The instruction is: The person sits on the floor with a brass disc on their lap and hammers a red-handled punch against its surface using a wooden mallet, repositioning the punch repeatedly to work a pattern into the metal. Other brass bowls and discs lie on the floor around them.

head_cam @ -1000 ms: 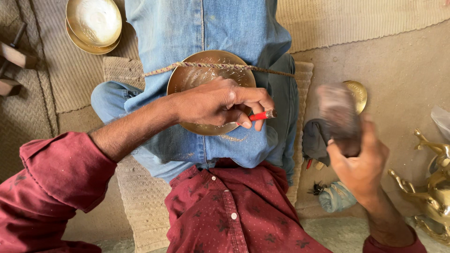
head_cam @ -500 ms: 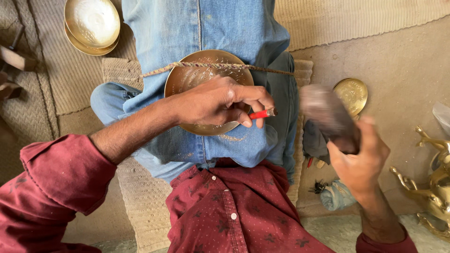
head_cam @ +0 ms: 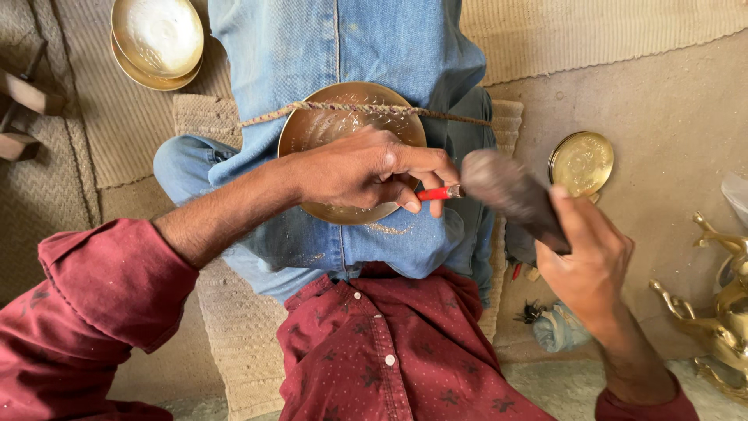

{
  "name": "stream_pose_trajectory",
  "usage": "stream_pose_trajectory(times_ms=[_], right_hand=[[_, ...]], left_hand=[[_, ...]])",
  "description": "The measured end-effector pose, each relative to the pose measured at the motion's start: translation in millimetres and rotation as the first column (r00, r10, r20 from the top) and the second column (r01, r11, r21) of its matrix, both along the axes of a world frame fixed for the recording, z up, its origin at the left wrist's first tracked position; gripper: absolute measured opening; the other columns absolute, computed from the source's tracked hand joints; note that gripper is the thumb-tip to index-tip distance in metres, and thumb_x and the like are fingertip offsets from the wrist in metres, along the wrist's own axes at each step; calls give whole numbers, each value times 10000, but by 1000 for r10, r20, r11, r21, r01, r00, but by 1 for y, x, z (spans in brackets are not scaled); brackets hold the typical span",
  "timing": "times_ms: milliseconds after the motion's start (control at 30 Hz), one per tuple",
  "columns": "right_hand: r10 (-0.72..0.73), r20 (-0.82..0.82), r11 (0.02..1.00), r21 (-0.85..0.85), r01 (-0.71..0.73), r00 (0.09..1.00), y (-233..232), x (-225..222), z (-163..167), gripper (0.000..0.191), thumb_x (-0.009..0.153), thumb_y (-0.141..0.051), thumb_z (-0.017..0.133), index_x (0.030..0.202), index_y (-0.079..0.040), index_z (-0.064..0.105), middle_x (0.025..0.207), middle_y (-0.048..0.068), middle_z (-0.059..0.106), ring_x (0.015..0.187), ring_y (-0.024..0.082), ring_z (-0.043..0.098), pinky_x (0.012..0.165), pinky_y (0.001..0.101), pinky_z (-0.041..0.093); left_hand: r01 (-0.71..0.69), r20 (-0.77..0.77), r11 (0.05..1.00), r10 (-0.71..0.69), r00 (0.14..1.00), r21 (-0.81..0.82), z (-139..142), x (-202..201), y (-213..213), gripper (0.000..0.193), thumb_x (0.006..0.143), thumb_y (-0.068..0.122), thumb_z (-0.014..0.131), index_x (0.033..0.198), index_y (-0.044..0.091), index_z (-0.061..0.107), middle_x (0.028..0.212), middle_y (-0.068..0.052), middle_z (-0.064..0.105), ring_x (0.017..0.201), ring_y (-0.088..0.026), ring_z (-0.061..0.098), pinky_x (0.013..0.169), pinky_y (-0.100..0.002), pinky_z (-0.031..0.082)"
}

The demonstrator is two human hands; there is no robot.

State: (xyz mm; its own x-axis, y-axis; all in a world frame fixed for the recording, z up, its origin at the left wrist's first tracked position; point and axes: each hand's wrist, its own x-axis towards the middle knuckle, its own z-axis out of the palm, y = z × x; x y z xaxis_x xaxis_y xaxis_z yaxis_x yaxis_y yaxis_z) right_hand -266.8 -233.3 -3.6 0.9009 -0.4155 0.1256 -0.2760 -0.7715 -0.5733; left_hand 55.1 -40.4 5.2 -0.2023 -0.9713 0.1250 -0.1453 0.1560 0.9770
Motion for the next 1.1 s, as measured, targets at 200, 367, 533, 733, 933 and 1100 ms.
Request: stream_pose_trajectory(times_ms=[200, 367, 533, 733, 933, 1100], right_hand=[[-49, -58, 998, 23, 50, 997, 3, 10, 15, 706, 840, 13, 762, 1480, 18, 466, 1010, 191, 715, 915, 294, 751, 783, 390, 597], [45, -88, 986, -159, -59, 995, 1, 10, 21, 691, 745, 5, 765, 1378, -39, 493, 1015, 182, 722, 886, 303, 732, 788, 389, 602], [154, -139, 911, -364, -195, 978, -10, 7, 10, 668, 855, 29, 772, 1452, -61, 486, 882, 89, 689, 788, 226, 700, 736, 355, 577], [106, -151, 914, -374, -156, 983, -10, 6, 14, 653, 874, -3, 788, 1456, -105, 511, 810, 82, 644, 693, 207, 651, 630, 374, 556], [146, -125, 913, -366, -183, 981, -4, 15, 22, 641, 803, 89, 799, 1375, -31, 537, 835, 128, 645, 737, 255, 660, 642, 408, 527], [-131, 200, 925, 376, 47, 971, 8, 15, 24, 693, 945, 2, 754, 1496, -106, 348, 960, 63, 655, 823, 153, 669, 747, 300, 553]], left_hand=[[-1, 28, 999, 0, 1000, 38, 4, 0, -1, 383, 947, -25, 598, 1304, 114, 573, 1123, -20, 794, 886, -179, 807, 718, -326, 622], [9, 13, 999, -9, 1000, 53, 7, 2, 1, 338, 990, 10, 583, 1309, 122, 579, 1100, -4, 801, 853, -172, 804, 722, -338, 616], [1, 38, 1000, -1, 999, 16, 8, 2, 1, 345, 998, 18, 582, 1322, 138, 577, 1097, 17, 803, 838, -172, 793, 729, -338, 611], [10, 72, 1000, -12, 997, 25, 5, 1, -1, 417, 933, 12, 627, 1326, 141, 578, 1101, 17, 803, 874, -187, 791, 690, -356, 591], [5, 34, 997, -7, 999, 71, 3, 0, 0, 331, 1026, 20, 588, 1333, 138, 559, 1117, 6, 803, 838, -176, 788, 714, -340, 608], [-45, 27, 998, 44, 999, 53, 3, -1, 2, 368, 950, -8, 618, 1293, 118, 567, 1092, -6, 800, 906, -166, 804, 733, -335, 616]])
